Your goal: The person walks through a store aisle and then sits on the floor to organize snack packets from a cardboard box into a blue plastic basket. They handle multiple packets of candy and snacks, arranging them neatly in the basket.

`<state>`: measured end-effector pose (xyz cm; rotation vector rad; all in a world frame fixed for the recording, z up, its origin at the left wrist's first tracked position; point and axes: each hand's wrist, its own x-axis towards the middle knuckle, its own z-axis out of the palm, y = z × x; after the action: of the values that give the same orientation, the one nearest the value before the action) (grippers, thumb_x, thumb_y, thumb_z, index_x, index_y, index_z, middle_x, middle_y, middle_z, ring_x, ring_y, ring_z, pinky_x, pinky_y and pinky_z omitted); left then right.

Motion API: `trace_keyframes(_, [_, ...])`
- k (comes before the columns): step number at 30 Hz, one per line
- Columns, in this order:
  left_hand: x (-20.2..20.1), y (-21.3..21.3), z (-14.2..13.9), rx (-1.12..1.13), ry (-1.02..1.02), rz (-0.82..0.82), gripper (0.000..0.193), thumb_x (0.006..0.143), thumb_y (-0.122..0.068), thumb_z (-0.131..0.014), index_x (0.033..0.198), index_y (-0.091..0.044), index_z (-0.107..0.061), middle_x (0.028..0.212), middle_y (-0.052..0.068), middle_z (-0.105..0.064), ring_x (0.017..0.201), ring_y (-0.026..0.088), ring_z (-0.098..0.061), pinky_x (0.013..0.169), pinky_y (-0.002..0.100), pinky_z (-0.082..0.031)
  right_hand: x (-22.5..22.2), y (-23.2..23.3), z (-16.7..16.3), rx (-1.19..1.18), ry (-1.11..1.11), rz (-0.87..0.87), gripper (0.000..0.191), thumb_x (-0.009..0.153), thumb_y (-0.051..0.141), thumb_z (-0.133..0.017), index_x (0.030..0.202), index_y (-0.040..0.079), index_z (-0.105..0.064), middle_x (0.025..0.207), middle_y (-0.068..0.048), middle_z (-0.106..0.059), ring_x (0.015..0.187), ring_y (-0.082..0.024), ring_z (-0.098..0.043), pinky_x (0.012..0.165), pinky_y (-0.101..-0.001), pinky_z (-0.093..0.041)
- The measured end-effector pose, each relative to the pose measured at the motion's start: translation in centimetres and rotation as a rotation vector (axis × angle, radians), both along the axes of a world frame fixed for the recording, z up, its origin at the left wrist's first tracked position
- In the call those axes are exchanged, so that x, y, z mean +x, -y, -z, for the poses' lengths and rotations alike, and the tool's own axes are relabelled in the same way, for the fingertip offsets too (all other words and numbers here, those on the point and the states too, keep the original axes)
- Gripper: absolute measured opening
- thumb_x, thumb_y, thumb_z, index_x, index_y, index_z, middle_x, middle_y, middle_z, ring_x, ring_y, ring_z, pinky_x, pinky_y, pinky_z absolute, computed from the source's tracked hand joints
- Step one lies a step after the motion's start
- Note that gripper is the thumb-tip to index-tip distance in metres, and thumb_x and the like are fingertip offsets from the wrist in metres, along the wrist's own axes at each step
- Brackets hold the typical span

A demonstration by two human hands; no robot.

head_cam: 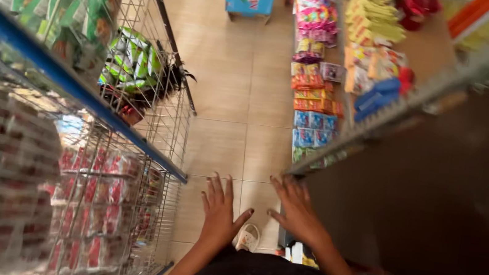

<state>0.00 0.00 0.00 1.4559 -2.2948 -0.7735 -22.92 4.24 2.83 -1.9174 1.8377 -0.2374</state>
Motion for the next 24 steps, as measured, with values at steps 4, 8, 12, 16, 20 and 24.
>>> trace_keyframes(4, [-2.3, 7.2, -1.1, 0.003, -0.003, -0.167, 0.108, 0.090, -0.057, -0.067, 0.159, 0.002, -0.009, 0.162, 0.038, 0.007, 0.151, 0.053, 0.011, 0.117, 0.064, 0.003, -1.5, 10.2, -0.3, -0.116, -0.080, -0.013, 0.094, 0.086, 0.041, -0.076, 0.158, 0.017, -0.021, 0.164, -0.024, -0.012, 0.153, -0.044, -0.006, 0.119, -0.0645, -0.003])
trace_keyframes(8, [-5.5, 17.9, -0.2, -0.012, -0.021, -0.202, 0.106, 0.092, -0.058, -0.067, 0.159, 0.002, -0.011, 0.164, 0.036, 0.003, 0.153, 0.052, 0.008, 0.119, 0.066, 0.000, -2.6, 22.2, 0.0, -0.127, -0.002, -0.078, 0.095, 0.083, 0.042, -0.076, 0.158, 0.018, -0.023, 0.166, -0.022, -0.011, 0.154, -0.043, -0.006, 0.119, -0.0638, -0.003])
trace_keyframes(12, [-11.4, 30.8, 0.1, -0.041, -0.148, -0.112, 0.106, 0.093, -0.056, -0.067, 0.161, 0.004, -0.012, 0.164, 0.038, 0.003, 0.152, 0.055, 0.008, 0.119, 0.066, -0.004, -7.1, 33.4, -1.4, -0.086, -0.052, -0.055, 0.094, 0.085, 0.045, -0.074, 0.159, 0.019, -0.023, 0.167, -0.020, -0.012, 0.155, -0.041, -0.007, 0.120, -0.0636, -0.005])
trace_keyframes(16, [-13.8, 45.6, -1.7, -0.027, -0.142, -0.002, 0.099, 0.092, -0.052, -0.066, 0.162, 0.000, -0.018, 0.168, 0.035, 0.001, 0.155, 0.054, 0.006, 0.119, 0.066, -0.007, -9.2, 45.8, -2.0, -0.049, -0.105, 0.004, 0.099, 0.081, 0.047, -0.075, 0.159, 0.019, -0.020, 0.166, -0.020, -0.011, 0.154, -0.039, -0.008, 0.120, -0.0645, -0.005])
trace_keyframes(20, [-15.8, 56.6, -2.6, -0.030, -0.157, 0.036, 0.093, 0.093, -0.053, -0.067, 0.163, -0.007, -0.026, 0.168, 0.031, 0.000, 0.155, 0.052, 0.006, 0.118, 0.069, -0.004, -11.7, 56.5, -1.0, -0.120, -0.012, -0.033, 0.092, 0.085, 0.043, -0.074, 0.160, 0.017, -0.028, 0.165, -0.018, -0.020, 0.154, -0.037, -0.014, 0.119, -0.0617, -0.010])
trace_keyframes(24, [-16.2, 65.1, -3.4, -0.091, -0.209, 0.045, 0.085, 0.096, -0.053, -0.066, 0.163, -0.013, -0.034, 0.172, 0.029, -0.003, 0.158, 0.051, 0.004, 0.121, 0.069, -0.003, -12.7, 66.0, -1.4, -0.367, 0.170, -0.122, 0.076, 0.087, 0.032, -0.070, 0.154, 0.012, -0.039, 0.163, -0.015, -0.036, 0.154, -0.034, -0.028, 0.125, -0.0574, -0.015])
